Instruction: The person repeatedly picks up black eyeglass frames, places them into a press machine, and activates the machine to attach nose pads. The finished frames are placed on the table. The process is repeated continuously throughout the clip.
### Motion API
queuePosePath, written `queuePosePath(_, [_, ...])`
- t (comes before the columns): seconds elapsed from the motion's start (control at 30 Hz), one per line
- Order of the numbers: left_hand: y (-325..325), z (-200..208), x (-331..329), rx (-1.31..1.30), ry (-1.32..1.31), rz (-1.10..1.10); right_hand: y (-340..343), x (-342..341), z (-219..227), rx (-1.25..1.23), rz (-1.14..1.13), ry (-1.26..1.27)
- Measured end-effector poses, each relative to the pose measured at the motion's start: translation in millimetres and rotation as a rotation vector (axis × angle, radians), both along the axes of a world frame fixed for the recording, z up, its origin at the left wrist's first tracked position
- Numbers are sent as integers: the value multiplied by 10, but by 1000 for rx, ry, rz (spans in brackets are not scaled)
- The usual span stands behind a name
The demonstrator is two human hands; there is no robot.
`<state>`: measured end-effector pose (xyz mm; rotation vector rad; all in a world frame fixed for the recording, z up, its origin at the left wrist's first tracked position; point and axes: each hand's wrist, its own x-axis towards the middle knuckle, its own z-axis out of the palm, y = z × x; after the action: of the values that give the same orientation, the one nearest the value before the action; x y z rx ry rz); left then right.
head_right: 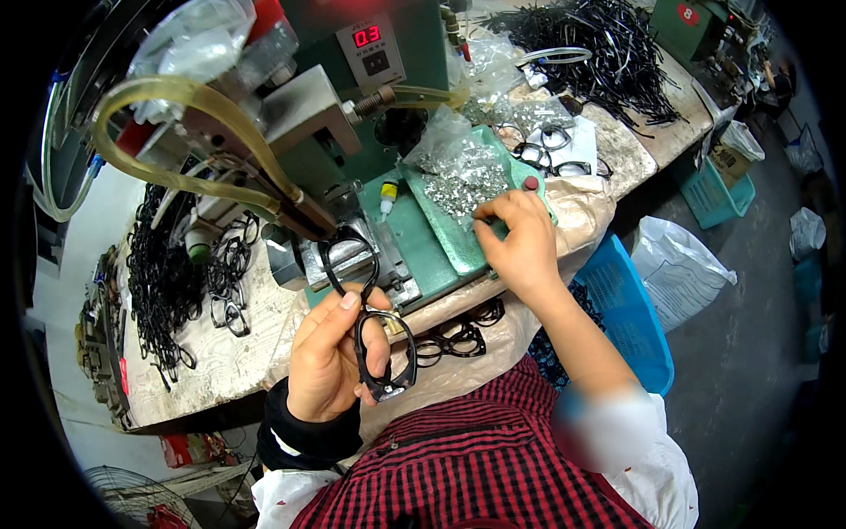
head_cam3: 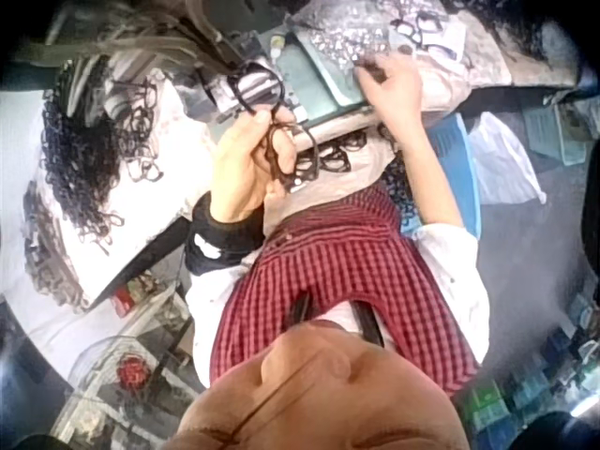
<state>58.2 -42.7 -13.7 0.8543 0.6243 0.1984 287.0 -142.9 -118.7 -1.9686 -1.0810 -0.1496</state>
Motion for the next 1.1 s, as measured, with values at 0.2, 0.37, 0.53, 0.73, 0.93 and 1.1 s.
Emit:
queuePosePath(0.2, [74, -278, -208, 22, -75, -105, 160, -90, -10, -110, -47, -57])
queuePosePath(0.37, [32, -557, -636, 152, 1, 104, 295, -150, -60, -123, -58, -242])
queuePosePath(0.53, [716, -369, -1231, 1266, 366, 862, 252, -55, -140, 117, -64, 145])
queuePosePath(0.73, [1847, -699, -1729, 2094, 1089, 164, 319, -41, -32, 178, 29, 330])
queuePosePath(0.93, [2075, -1608, -1870, 1751, 837, 295, -13, -54, 0, 61, -74, -18])
queuePosePath(1.1, [1682, -1246, -1248, 1849, 729, 379, 0, -214, 405, 114, 217, 272])
